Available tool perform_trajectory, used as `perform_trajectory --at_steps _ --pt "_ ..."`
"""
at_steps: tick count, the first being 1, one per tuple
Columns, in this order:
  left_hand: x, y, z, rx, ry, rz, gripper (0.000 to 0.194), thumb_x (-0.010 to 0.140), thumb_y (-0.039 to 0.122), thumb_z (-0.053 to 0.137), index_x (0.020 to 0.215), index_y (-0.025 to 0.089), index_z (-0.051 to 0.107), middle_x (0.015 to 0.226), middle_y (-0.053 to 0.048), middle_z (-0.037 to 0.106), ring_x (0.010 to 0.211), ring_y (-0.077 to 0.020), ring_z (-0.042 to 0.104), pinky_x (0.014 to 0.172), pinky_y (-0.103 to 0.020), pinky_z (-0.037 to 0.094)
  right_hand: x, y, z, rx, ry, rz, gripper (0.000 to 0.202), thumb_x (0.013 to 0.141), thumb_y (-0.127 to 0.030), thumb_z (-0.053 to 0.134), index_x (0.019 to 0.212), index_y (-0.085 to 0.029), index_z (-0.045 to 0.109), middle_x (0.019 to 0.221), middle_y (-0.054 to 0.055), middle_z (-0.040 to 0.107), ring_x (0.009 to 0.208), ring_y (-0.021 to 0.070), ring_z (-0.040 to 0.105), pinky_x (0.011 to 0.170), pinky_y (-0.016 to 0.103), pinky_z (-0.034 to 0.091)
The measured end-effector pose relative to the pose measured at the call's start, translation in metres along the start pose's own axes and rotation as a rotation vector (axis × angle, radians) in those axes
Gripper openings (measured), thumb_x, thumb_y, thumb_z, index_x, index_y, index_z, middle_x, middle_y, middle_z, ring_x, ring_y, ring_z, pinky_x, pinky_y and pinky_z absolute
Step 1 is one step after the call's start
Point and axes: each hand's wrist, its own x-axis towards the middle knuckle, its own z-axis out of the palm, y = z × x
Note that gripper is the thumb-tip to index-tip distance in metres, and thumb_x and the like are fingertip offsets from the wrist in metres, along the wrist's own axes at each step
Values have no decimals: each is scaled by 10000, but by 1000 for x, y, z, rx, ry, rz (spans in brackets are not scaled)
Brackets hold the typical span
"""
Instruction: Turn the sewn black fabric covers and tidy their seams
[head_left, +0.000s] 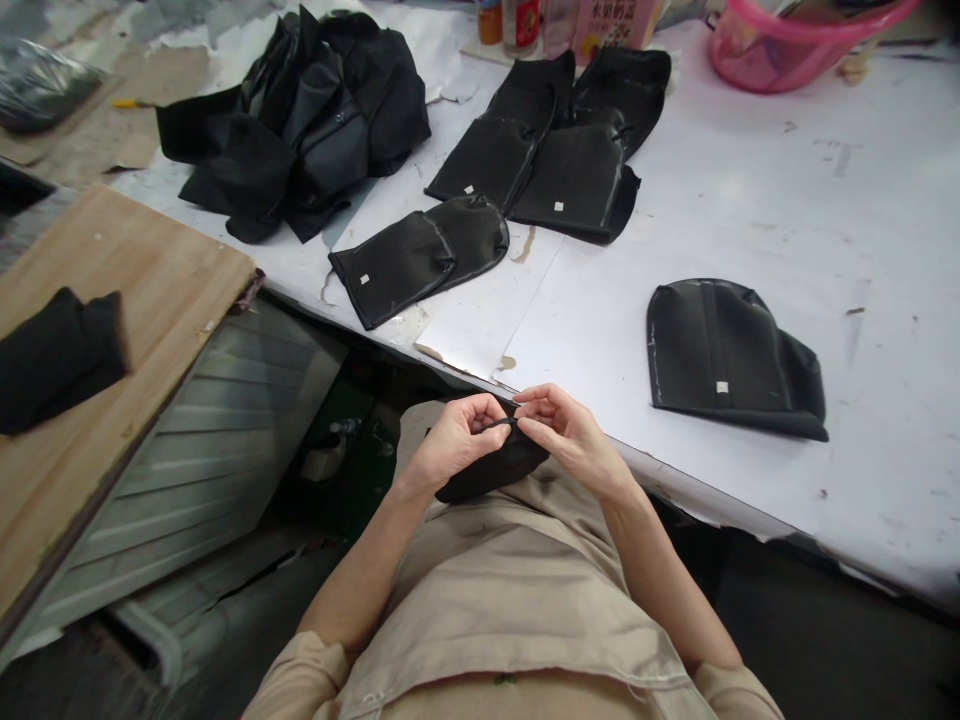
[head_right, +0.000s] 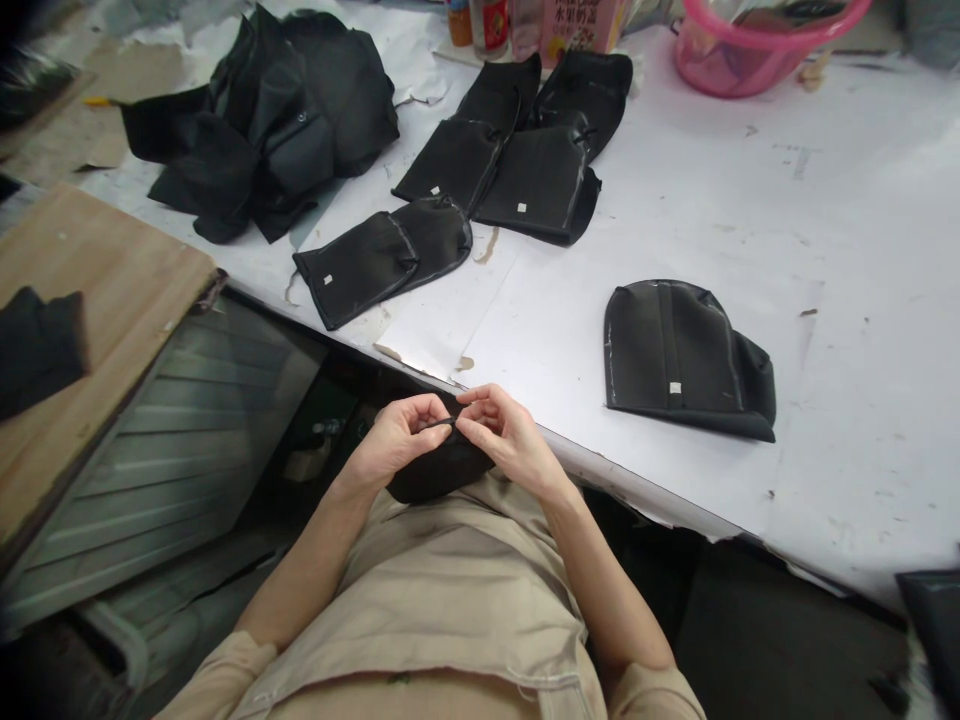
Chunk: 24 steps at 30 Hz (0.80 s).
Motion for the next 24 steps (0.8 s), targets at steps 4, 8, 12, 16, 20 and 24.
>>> perform_trajectory --at_steps 4,8,12,16,20,24 --pt "-1 2 4 76 16 18 171 787 264 645 729 143 540 673 32 500 583 -66 417 535 -185 318 4 -3 4 35 11 40 311 818 -287 698 1085 -177 583 783 -15 603 676 101 531 602 231 398" --pt "-1 2 6 94 15 19 169 777 267 641 716 145 541 670 31 505 585 -71 420 541 -191 324 4 -7 3 54 6 59 324 764 -198 690 1070 -166 590 768 -23 597 658 92 536 596 227 398" --pt "0 1 5 92 23 15 162 766 266 641 710 145 548 677 27 518 601 -77 432 561 -197 335 4 -5 4 61 10 67 339 732 -146 672 1064 -162 603 792 -12 618 673 91 554 615 228 412" --pt "0 0 3 84 33 18 156 755 265 644 708 147 555 674 30 517 602 -78 434 567 -200 337 4 -1 6 96 41 67 302 719 -138 678 1013 -162 615 775 -16 610 678 91 558 625 225 418" --pt "-1 0 2 90 49 13 154 740 264 650 695 151 555 654 34 516 592 -81 431 562 -205 339 2 -1 4 143 -28 81 328 794 -193 655 1119 -172 619 862 13 643 740 106 574 659 234 434" --pt "-1 2 4 116 32 22 140 763 247 625 700 148 548 666 27 522 609 -84 434 578 -211 345 0 -4 1 108 -45 83 316 805 -205 672 1117 -182 625 834 -7 604 719 96 552 638 221 423"
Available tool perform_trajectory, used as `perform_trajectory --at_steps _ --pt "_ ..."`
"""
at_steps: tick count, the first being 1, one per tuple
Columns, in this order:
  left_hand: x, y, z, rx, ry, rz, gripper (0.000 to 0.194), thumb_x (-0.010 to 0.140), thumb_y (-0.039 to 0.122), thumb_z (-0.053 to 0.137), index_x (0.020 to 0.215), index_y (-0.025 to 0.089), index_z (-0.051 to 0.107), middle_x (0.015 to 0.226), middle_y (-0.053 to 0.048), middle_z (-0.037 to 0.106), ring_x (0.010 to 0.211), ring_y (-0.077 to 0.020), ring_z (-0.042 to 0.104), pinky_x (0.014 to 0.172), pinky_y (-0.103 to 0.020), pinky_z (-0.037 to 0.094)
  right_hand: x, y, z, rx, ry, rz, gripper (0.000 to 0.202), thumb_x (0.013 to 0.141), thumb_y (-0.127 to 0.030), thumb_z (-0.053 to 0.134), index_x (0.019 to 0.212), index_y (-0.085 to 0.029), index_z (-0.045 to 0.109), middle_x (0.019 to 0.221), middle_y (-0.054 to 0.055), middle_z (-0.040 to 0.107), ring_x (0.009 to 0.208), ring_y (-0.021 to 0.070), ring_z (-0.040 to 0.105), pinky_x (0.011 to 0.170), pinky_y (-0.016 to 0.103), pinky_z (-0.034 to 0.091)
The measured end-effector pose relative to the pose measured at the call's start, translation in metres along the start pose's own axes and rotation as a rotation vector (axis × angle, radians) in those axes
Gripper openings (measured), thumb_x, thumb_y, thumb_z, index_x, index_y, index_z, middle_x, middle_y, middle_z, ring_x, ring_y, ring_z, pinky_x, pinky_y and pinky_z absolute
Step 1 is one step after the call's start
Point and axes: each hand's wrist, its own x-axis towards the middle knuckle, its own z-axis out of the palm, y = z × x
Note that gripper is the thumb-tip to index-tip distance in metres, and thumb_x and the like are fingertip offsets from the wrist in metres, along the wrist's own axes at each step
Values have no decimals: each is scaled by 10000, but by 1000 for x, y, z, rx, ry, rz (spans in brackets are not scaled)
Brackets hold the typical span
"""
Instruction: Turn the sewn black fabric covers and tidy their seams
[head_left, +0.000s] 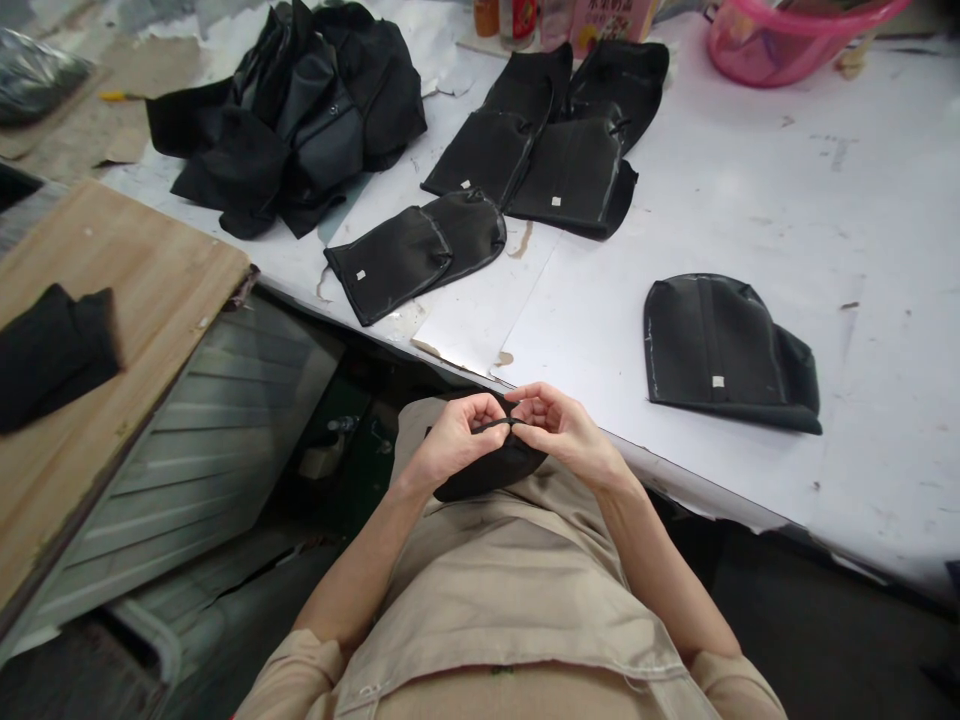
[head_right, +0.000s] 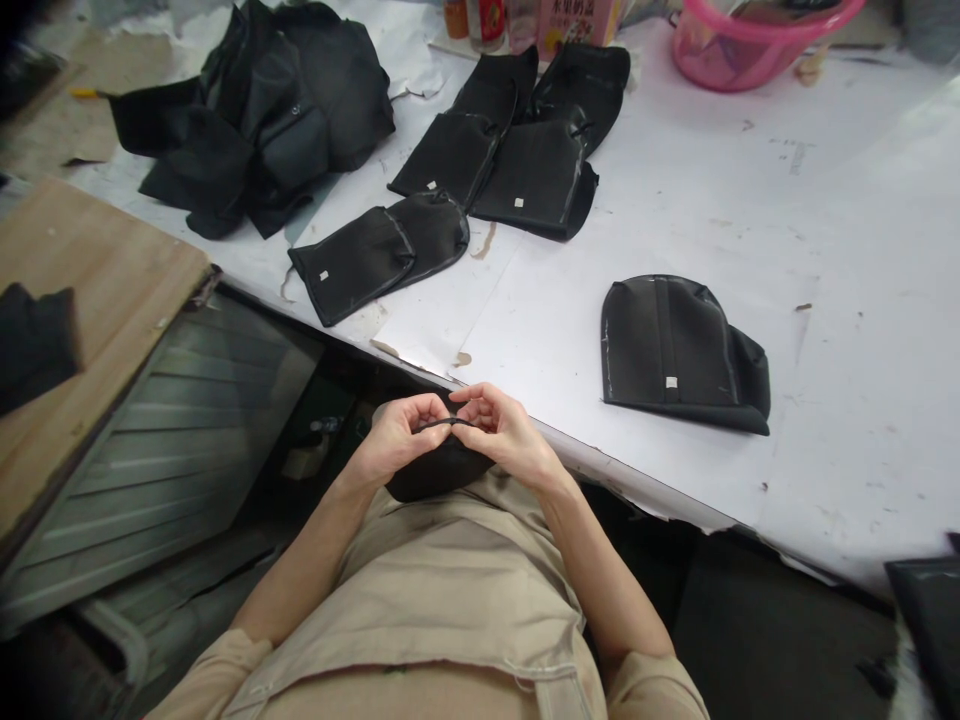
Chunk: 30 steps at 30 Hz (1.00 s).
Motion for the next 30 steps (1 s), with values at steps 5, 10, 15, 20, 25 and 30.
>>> perform_trajectory --at_steps 5,10,15,20,25,30 --pt "1 2 3 24 18 7 143 754 259 636 697 150 563 662 25 531 591 -83 439 567 -211 344 3 0 3 -17 51 16 311 720 -168 687 1025 -181 630 782 -22 593 654 91 542 589 221 416" --pt "2 1 4 47 21 5 123 741 240 637 692 148 572 657 25 543 594 -86 456 576 -208 359 5 3 6 -22 98 24 300 659 -124 630 954 -176 633 752 -21 605 652 98 549 586 224 406" --pt "2 -3 7 57 -6 11 120 776 240 612 719 139 580 698 10 565 636 -91 479 605 -207 370 5 6 5 77 121 34 253 627 -114 608 872 -170 630 746 -21 602 658 93 539 600 219 394" --pt "4 -5 7 58 -14 -6 168 787 285 631 724 138 579 691 15 564 624 -89 478 582 -201 360 6 8 6 43 129 6 228 630 -111 601 849 -174 612 748 -22 592 660 99 532 602 224 389" --pt "3 1 8 57 12 12 141 777 247 615 692 140 580 666 19 552 619 -90 479 585 -203 366 0 4 2 -82 113 -7 112 783 -212 624 890 -178 630 718 -18 570 642 112 494 580 236 369" --pt "2 4 9 7 19 -2 141 747 250 635 669 146 580 637 25 546 590 -85 461 570 -202 367 -11 1 -11 -177 -6 -14 258 835 -418 695 926 -190 616 792 -6 583 688 125 504 610 245 399"
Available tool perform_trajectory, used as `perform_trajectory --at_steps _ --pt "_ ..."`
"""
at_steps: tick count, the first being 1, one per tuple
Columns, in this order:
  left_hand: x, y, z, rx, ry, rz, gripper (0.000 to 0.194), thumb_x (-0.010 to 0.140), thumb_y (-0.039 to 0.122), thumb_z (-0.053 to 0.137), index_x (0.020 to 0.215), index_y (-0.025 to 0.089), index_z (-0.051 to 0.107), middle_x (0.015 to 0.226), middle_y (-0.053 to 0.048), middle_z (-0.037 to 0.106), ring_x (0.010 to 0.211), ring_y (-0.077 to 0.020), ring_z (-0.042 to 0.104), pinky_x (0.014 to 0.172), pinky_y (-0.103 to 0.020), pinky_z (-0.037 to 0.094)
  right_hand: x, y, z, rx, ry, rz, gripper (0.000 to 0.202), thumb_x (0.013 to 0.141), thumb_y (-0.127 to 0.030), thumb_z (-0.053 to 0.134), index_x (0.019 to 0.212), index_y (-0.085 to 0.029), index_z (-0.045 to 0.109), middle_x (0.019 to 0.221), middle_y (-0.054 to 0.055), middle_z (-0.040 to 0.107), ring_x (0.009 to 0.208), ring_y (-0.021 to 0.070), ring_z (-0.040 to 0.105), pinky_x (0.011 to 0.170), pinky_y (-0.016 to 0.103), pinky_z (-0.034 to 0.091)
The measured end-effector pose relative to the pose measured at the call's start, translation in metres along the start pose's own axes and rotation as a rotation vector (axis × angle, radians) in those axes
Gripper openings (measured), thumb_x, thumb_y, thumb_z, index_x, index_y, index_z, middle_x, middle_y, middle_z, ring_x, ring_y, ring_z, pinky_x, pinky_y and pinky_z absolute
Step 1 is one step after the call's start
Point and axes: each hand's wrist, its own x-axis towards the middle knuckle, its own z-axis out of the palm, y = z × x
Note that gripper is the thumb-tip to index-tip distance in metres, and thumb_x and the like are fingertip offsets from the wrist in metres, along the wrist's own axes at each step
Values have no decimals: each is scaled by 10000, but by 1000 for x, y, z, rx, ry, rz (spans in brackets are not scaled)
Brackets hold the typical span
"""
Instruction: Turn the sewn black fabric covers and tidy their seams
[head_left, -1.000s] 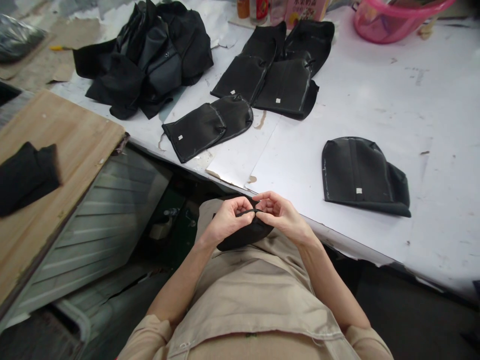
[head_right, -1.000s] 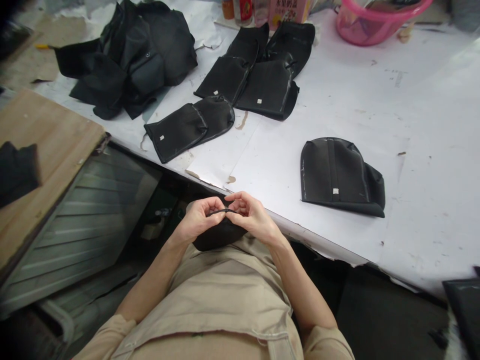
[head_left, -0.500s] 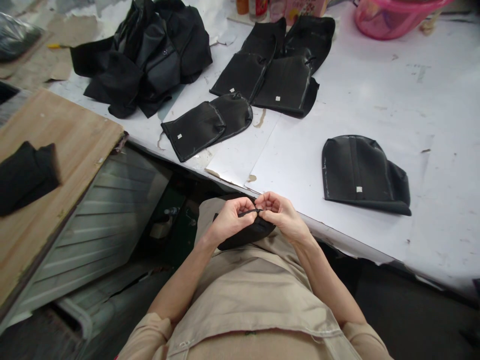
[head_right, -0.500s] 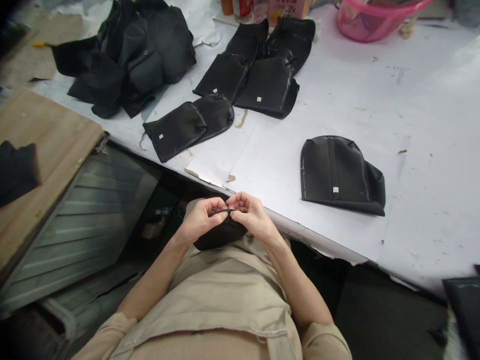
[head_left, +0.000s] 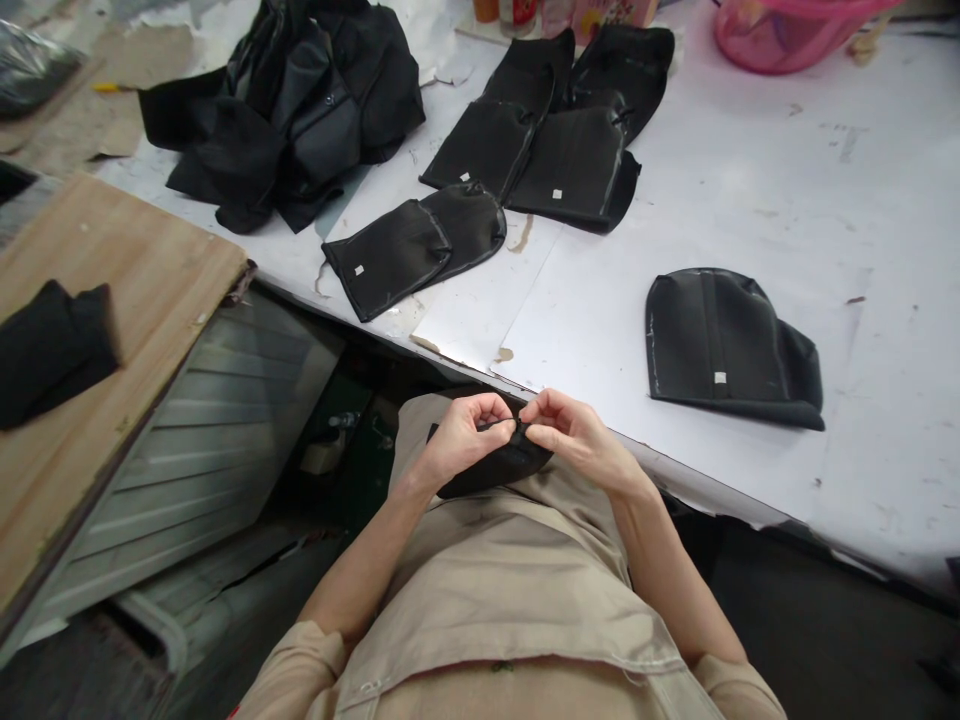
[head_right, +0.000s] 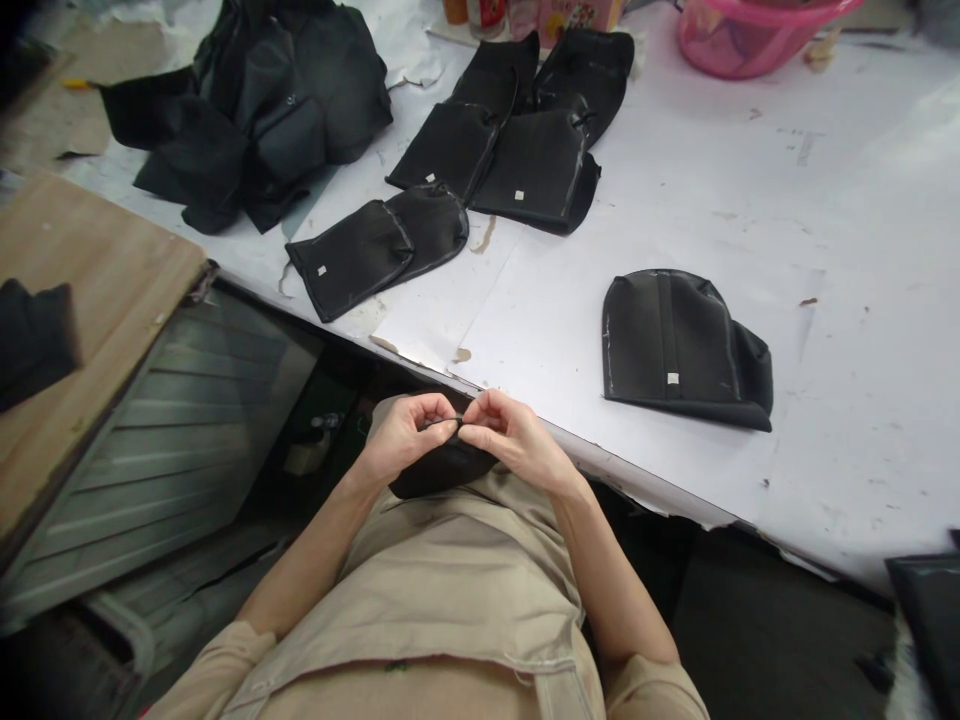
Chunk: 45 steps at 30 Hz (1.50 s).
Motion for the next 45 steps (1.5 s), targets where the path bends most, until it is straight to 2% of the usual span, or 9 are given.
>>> perform_trajectory --at_steps 3,6,13,19,28,34,39,42,45 --pt "1 -3 -1 -11 24 5 145 741 258 646 671 147 585 629 25 540 576 -84 447 555 -201 359 -4 0 -1 -136 -23 -18 292 773 -422 771 832 -192 601 817 4 611 727 143 527 663 264 434" --pt "1 -6 -2 -30 -2 20 157 769 279 643 704 144 599 655 20 548 589 -85 450 557 -198 356 -6 -3 3 -233 -16 -79 231 841 -381 709 771 -193 596 802 12 616 752 156 534 705 282 437" --pt "0 -8 -8 -128 -73 27 262 851 395 611 762 149 604 682 27 520 615 -89 442 580 -199 358 -7 -6 13 -275 107 -267 115 938 -243 563 827 -222 540 957 50 595 901 190 552 818 324 451" --pt "-3 -13 -11 -232 -127 -34 314 707 378 802 823 142 630 765 3 608 680 -107 538 650 -208 422 -5 -3 14 -314 118 -301 111 946 -216 541 837 -227 521 948 46 586 904 193 555 819 330 450" --pt "-1 -16 -11 -317 -111 -26 305 693 352 822 753 132 620 743 5 614 682 -101 548 670 -209 425 -5 -1 13 -256 108 -285 112 946 -241 564 840 -221 531 932 43 585 912 194 566 812 325 453" --pt "-2 -10 -11 -247 -131 -75 343 657 340 849 771 134 600 713 25 588 640 -90 532 625 -205 412 -5 -1 8 -272 79 -286 90 926 -239 602 860 -224 542 945 46 589 938 205 574 813 336 462" --pt "1 -9 -11 -191 -93 -56 335 653 327 854 779 131 613 725 19 597 638 -91 532 618 -206 409 -6 -4 5 -376 61 -399 92 938 -168 559 866 -224 551 1072 69 583 1016 206 572 903 358 450" --pt "3 -13 -10 -202 -82 -37 323 646 318 857 768 131 624 724 16 605 644 -96 535 629 -211 414 -5 1 7 -385 90 -441 103 948 -152 539 879 -226 557 1110 73 566 1050 202 562 919 356 450" --pt "3 -16 -9 -215 -66 -13 306 672 328 843 755 133 622 713 19 598 646 -95 528 629 -208 408 -4 8 9 -325 143 -420 90 951 -164 547 885 -225 557 1070 68 572 1026 195 568 887 347 463"
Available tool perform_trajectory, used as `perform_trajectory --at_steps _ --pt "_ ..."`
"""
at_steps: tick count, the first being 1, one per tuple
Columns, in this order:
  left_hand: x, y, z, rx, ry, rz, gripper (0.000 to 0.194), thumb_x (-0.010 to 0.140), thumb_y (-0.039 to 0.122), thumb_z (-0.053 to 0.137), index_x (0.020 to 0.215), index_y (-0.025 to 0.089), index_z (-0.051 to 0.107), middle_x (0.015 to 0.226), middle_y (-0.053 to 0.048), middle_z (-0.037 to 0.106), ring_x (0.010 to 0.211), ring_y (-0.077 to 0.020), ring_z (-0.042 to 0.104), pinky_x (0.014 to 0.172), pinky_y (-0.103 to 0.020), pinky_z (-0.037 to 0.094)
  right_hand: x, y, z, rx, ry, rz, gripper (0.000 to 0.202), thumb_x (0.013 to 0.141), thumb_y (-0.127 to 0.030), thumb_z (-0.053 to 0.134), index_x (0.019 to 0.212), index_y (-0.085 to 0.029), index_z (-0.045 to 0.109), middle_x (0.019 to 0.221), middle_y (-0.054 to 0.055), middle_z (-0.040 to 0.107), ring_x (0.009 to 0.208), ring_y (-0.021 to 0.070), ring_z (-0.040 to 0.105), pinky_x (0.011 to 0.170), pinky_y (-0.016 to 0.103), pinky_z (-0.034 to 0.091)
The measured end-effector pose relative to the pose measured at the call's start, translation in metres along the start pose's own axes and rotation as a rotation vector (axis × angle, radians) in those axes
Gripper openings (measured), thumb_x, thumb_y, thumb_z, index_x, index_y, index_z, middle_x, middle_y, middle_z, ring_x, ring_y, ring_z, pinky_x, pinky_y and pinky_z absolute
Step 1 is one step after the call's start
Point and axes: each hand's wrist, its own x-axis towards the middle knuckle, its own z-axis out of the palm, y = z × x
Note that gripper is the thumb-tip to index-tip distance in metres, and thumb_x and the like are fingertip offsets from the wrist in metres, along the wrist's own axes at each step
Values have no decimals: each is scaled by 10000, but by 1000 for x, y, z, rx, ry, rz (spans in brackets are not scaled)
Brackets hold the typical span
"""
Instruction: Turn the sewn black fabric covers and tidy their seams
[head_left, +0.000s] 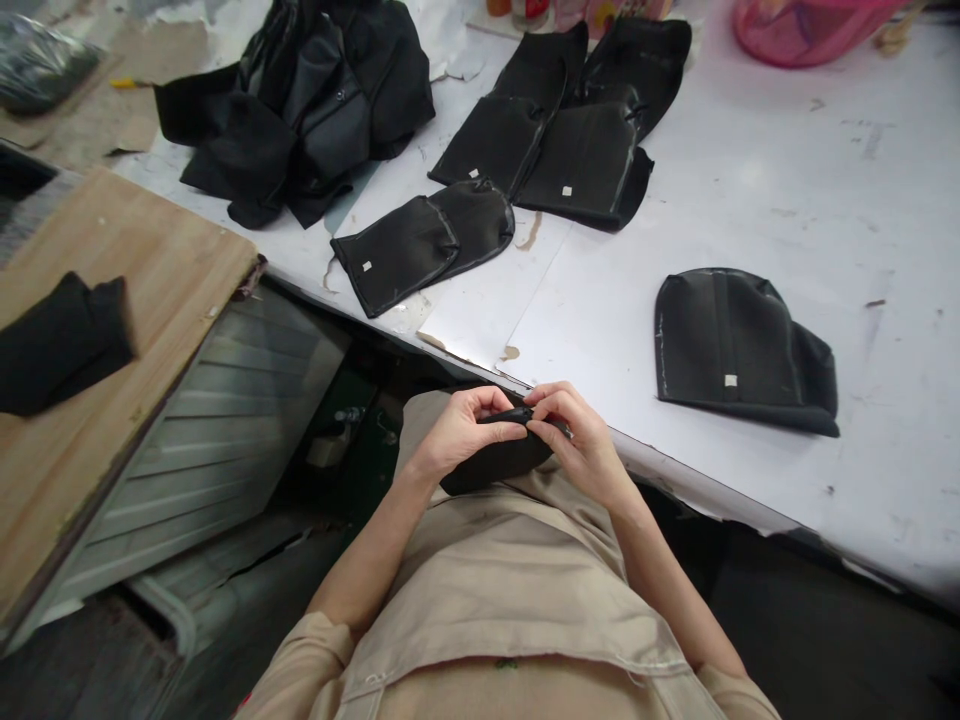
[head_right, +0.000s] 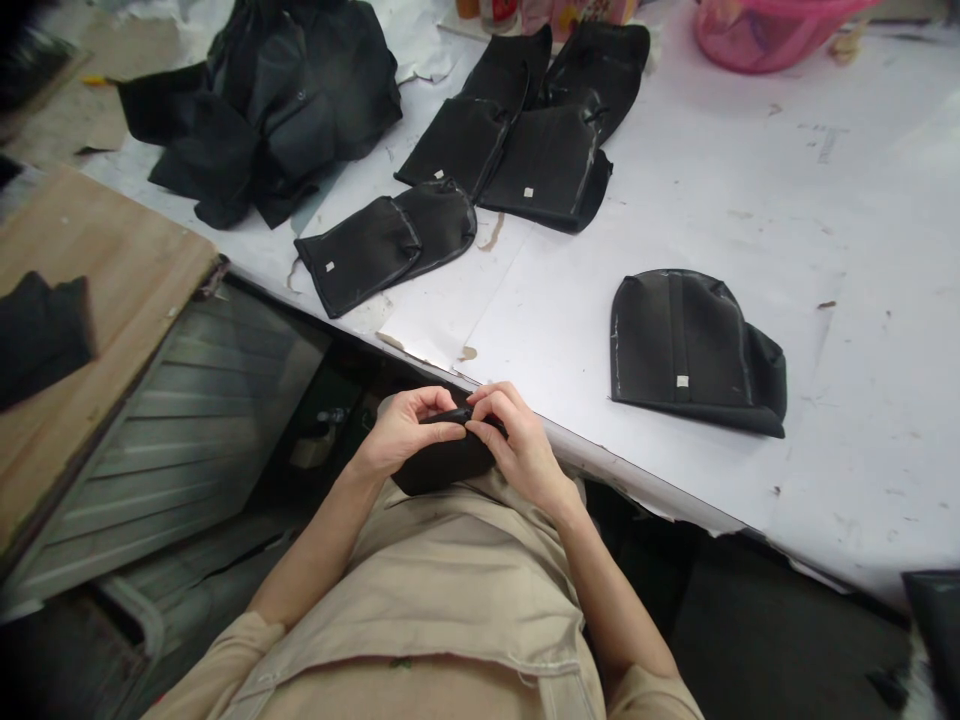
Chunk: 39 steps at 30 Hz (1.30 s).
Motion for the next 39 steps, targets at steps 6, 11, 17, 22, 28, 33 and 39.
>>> perform_trajectory --at_steps 6,11,17,22,28,33,39 --pt "-2 0 -1 -8 -25 46 276 727 350 807 756 124 653 717 10 598 680 -102 529 647 -207 410 0 3 0 71 -12 37 75 942 -184 577 876 -217 565 1029 64 592 996 196 584 862 347 474" --pt "-2 1 0 -67 -35 -28 312 721 394 803 755 119 660 688 13 591 617 -88 508 583 -200 384 2 -1 0 94 -27 47 76 941 -183 577 873 -215 567 999 60 601 976 195 588 851 345 475" --pt "-4 2 -2 -131 -83 -110 328 717 399 799 779 119 639 681 16 577 578 -71 480 557 -186 366 0 -3 1 81 -29 41 89 942 -198 580 856 -212 559 1006 68 597 991 199 581 851 344 471" --pt "-7 9 -2 -112 -116 -98 321 745 395 769 766 120 605 671 23 520 572 -64 428 531 -182 312 -3 -3 2 92 -40 87 113 947 -221 578 843 -213 533 968 55 594 927 189 579 817 339 468" --pt "-9 33 -9 127 -229 -27 269 819 374 702 826 119 617 755 6 516 672 -93 454 597 -206 353 -2 -10 4 43 -17 28 113 948 -186 563 845 -216 530 955 50 588 921 187 580 818 341 465" --pt "-10 43 -9 199 -251 -10 275 852 388 659 839 122 593 728 20 478 623 -77 406 541 -193 317 2 -16 4 13 14 -30 124 943 -161 571 843 -217 525 941 46 593 918 178 584 817 326 460" --pt "-17 35 -5 160 -73 42 293 848 419 644 787 140 578 656 33 474 557 -72 383 494 -193 288 5 -15 6 57 10 -53 139 941 -198 592 835 -217 504 951 43 595 905 166 580 821 311 450"
